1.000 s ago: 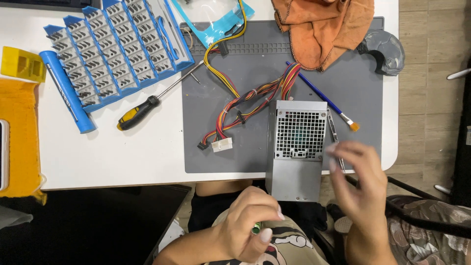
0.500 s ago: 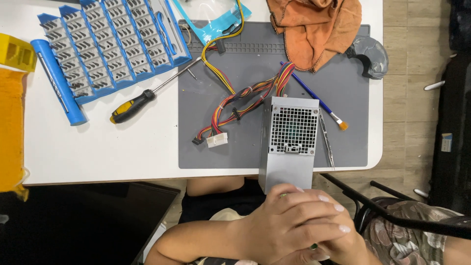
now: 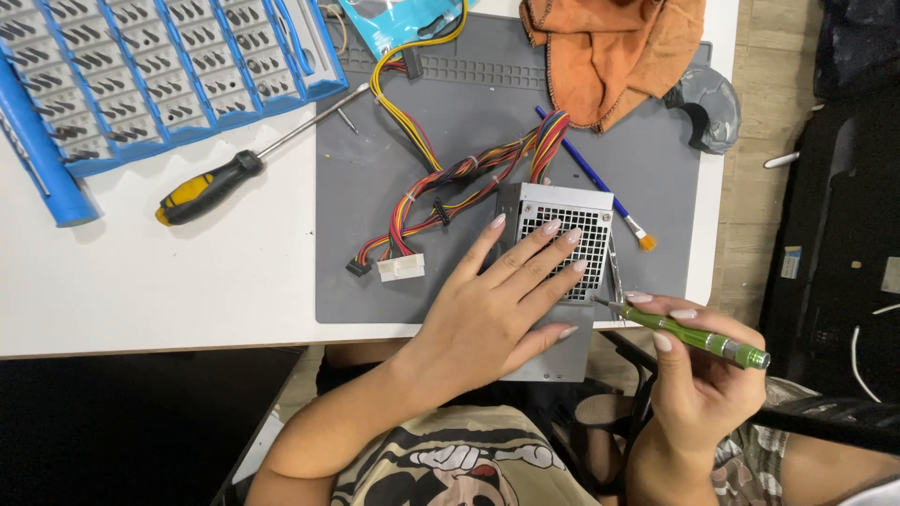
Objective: The person uses a green-handled screwdriver to tighten screws on a computer power supply unit. They reposition the unit and continue securing screws on different sides while handling the attached power cables.
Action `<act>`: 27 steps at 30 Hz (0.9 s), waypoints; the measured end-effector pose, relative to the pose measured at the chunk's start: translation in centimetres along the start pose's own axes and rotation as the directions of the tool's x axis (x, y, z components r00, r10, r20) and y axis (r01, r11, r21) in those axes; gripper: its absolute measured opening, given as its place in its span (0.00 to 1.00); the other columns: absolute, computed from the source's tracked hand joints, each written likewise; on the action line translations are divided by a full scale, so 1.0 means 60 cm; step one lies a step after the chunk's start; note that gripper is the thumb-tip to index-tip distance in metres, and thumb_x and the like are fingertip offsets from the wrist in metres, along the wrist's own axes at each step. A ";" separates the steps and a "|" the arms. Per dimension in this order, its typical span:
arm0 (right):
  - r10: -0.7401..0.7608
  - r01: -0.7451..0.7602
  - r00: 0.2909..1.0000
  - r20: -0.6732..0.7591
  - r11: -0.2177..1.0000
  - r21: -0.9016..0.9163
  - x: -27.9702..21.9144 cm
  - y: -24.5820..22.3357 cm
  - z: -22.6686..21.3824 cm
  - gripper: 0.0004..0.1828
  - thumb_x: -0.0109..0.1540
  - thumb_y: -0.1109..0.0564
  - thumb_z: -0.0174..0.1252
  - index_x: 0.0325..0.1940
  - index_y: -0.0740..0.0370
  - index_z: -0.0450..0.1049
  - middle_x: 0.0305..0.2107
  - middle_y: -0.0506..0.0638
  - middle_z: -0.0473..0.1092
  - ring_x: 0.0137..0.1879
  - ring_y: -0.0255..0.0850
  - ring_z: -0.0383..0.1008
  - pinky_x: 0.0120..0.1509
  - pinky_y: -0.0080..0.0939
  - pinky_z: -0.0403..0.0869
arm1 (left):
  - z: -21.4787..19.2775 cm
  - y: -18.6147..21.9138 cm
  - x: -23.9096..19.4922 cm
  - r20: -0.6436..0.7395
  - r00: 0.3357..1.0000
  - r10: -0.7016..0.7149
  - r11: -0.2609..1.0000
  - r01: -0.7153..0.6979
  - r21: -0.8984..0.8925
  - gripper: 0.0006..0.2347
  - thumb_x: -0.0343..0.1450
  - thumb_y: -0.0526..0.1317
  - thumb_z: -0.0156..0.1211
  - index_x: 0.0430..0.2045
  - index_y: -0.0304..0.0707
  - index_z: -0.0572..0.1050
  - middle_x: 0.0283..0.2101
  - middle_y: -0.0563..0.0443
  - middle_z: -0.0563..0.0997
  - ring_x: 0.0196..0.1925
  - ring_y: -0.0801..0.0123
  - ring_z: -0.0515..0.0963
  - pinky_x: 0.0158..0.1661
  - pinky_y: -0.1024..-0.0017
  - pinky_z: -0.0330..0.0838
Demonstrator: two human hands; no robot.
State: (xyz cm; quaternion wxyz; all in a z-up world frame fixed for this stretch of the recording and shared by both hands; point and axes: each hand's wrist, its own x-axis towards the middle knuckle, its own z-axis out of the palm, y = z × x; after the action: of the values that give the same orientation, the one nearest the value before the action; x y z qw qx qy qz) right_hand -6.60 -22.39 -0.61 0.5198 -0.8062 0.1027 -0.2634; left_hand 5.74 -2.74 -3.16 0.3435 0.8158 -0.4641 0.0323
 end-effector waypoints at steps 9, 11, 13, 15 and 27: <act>0.023 0.033 0.978 0.205 0.964 -0.265 0.048 -0.057 -0.020 0.12 0.62 0.68 0.63 0.45 0.72 0.67 0.40 0.72 0.73 0.48 0.60 0.81 0.62 0.52 0.84 | 0.001 -0.007 0.002 0.002 0.999 -0.054 0.998 0.054 -0.022 0.21 0.76 0.52 0.66 0.62 0.45 0.78 0.72 0.49 0.71 0.76 0.63 0.67 0.73 0.51 0.59; 0.026 0.081 0.959 0.282 0.929 -0.360 0.071 -0.077 -0.034 0.11 0.58 0.69 0.68 0.41 0.73 0.72 0.38 0.68 0.74 0.47 0.56 0.82 0.59 0.45 0.82 | 0.002 -0.008 0.001 -0.007 0.998 -0.059 0.998 0.059 -0.017 0.21 0.76 0.52 0.67 0.62 0.46 0.79 0.72 0.49 0.72 0.76 0.65 0.67 0.73 0.52 0.58; 0.060 0.194 0.884 0.463 0.855 -0.481 0.091 -0.094 -0.050 0.14 0.55 0.66 0.72 0.41 0.70 0.76 0.39 0.63 0.77 0.46 0.49 0.81 0.57 0.39 0.79 | 0.000 -0.011 0.002 0.012 0.999 -0.051 0.997 0.051 -0.050 0.21 0.77 0.52 0.65 0.63 0.45 0.77 0.73 0.49 0.70 0.77 0.64 0.66 0.74 0.51 0.56; 0.089 0.244 0.817 0.570 0.841 -0.482 0.121 -0.112 -0.051 0.14 0.55 0.64 0.70 0.43 0.67 0.76 0.40 0.59 0.78 0.46 0.45 0.83 0.57 0.36 0.80 | 0.002 -0.013 0.002 0.012 0.998 -0.057 0.993 0.058 -0.098 0.21 0.77 0.50 0.64 0.63 0.44 0.77 0.73 0.48 0.70 0.77 0.64 0.66 0.73 0.50 0.57; 0.209 0.403 0.636 0.743 0.731 -0.551 0.166 -0.153 -0.028 0.15 0.53 0.59 0.71 0.42 0.67 0.78 0.40 0.55 0.81 0.44 0.38 0.85 0.55 0.33 0.81 | 0.006 -0.030 -0.001 -0.001 0.999 -0.051 0.962 0.049 -0.269 0.18 0.78 0.43 0.53 0.62 0.40 0.75 0.71 0.47 0.73 0.76 0.64 0.67 0.71 0.45 0.60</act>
State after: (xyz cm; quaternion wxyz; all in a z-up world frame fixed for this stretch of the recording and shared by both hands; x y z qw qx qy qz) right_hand -0.09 -24.07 11.28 0.1670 -0.9737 -0.0861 0.1291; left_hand 7.01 -2.31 -4.39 0.4536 0.7729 -0.4421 -0.0366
